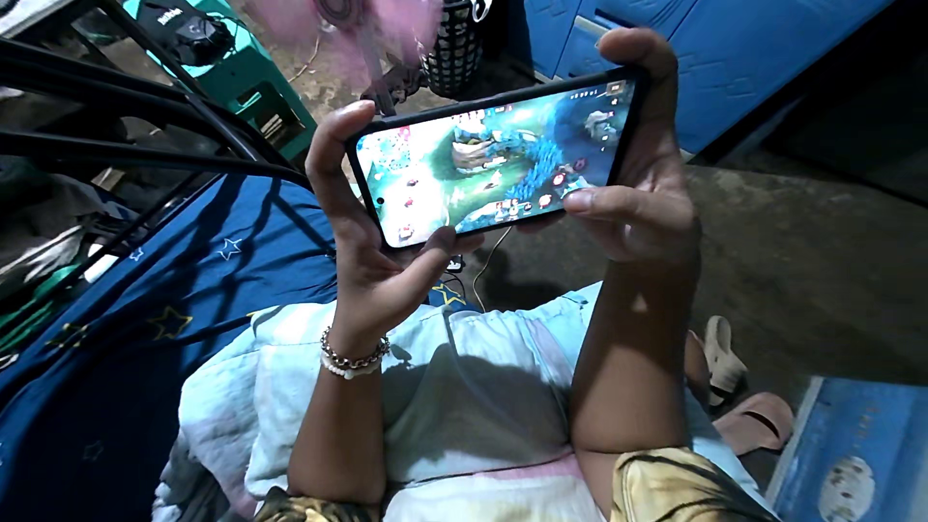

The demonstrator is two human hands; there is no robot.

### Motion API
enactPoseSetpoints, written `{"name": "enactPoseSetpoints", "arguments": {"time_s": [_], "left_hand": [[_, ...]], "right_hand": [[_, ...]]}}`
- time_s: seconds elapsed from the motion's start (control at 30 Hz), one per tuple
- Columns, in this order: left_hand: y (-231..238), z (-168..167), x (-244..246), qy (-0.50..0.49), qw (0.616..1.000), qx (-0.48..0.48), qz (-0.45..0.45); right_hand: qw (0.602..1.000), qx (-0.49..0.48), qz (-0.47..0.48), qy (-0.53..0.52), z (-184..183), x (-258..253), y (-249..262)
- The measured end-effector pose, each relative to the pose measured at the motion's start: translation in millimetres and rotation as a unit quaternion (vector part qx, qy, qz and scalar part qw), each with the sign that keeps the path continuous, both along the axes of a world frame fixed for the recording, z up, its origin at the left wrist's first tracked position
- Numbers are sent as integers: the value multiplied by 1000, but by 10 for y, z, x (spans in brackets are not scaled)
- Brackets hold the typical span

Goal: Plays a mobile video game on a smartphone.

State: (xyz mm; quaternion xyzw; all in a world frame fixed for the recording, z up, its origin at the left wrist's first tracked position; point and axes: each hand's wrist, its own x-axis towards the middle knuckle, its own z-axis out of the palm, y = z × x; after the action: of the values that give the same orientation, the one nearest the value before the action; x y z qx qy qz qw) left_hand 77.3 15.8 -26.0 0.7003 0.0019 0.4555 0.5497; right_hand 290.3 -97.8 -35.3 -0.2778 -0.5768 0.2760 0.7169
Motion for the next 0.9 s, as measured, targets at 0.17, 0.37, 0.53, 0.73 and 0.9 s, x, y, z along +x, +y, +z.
{"name": "enactPoseSetpoints", "arguments": {"time_s": [0.17,0.37,0.53,0.73,0.9], "left_hand": [[13,-9,2,-9,1000,2,-8],[17,-1,-1,-18,999,-20,-32],[18,-1,-10,-17,998,-30,-45],[17,1,-3,-28,996,-49,-63],[31,-6,-2,-40,994,-64,-81]], "right_hand": [[1000,12,11,-8,-17,16,14],[999,19,-8,-25,-15,10,32],[1000,9,-13,-15,-14,-2,25],[1000,15,-7,-20,-19,8,28],[1000,10,-2,-14,-11,2,17]]}}
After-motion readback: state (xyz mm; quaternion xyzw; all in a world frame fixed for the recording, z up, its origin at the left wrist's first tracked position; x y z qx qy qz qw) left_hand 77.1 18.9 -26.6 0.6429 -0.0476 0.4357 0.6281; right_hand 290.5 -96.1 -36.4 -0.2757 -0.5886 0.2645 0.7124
